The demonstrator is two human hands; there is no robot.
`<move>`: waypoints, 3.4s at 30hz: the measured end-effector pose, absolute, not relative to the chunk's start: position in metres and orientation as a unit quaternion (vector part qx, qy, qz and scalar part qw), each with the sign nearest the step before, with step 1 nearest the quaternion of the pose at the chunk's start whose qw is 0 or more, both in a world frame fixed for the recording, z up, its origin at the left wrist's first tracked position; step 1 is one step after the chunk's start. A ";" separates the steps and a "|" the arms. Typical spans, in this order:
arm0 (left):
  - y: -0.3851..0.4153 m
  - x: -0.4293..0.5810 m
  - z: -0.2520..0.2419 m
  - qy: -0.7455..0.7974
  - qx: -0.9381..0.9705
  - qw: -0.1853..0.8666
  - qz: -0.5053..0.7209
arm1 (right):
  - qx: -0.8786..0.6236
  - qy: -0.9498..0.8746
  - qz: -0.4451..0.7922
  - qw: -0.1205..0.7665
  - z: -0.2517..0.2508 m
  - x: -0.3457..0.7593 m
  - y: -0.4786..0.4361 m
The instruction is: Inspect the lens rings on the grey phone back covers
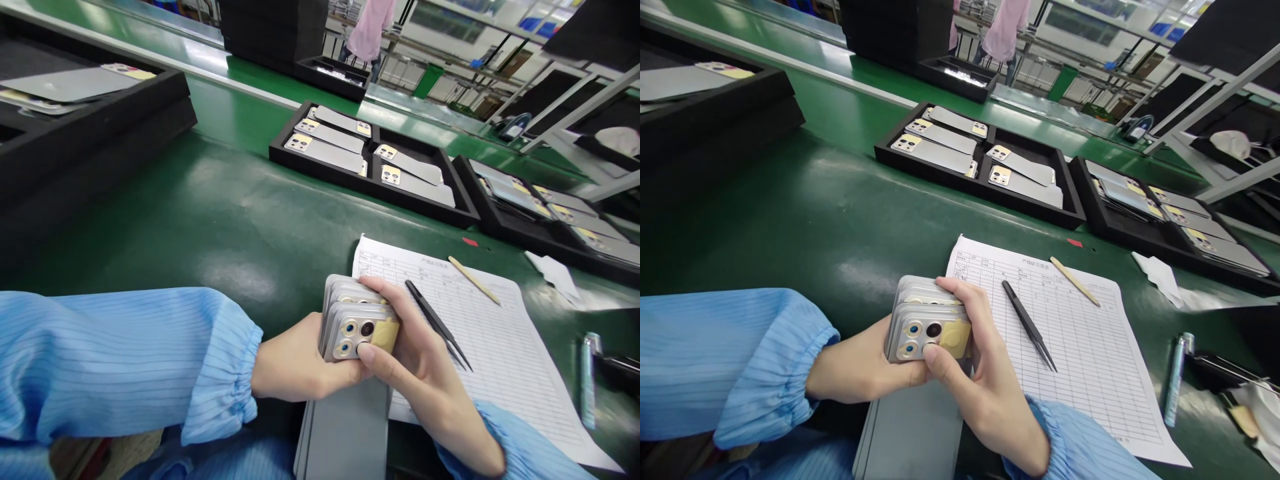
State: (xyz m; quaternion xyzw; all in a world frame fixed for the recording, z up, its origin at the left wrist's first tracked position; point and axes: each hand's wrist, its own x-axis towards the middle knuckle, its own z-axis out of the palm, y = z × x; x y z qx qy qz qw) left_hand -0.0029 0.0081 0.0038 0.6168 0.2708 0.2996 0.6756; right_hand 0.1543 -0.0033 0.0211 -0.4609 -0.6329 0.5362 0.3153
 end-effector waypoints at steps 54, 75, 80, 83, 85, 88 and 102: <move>0.007 -0.001 0.002 0.258 0.597 0.696 0.305 | -0.467 -0.639 0.519 0.323 0.021 0.152 -0.003; 0.010 -0.004 0.002 0.241 0.559 0.740 0.285 | -0.442 -0.660 0.513 0.326 0.026 0.153 -0.002; 0.010 -0.006 0.000 0.232 0.521 0.772 0.282 | -0.437 -0.671 0.502 0.328 0.029 0.155 -0.002; 0.011 -0.006 0.001 0.240 0.513 0.777 0.273 | -0.439 -0.672 0.498 0.328 0.029 0.154 -0.002; 0.012 -0.006 0.001 0.244 0.519 0.774 0.270 | -0.444 -0.672 0.495 0.326 0.029 0.154 -0.002; 0.012 -0.006 0.001 0.249 0.532 0.764 0.268 | -0.452 -0.678 0.480 0.324 0.029 0.154 -0.003; 0.012 -0.009 0.002 0.264 0.477 0.801 0.249 | -0.438 -0.688 0.474 0.332 0.030 0.155 -0.003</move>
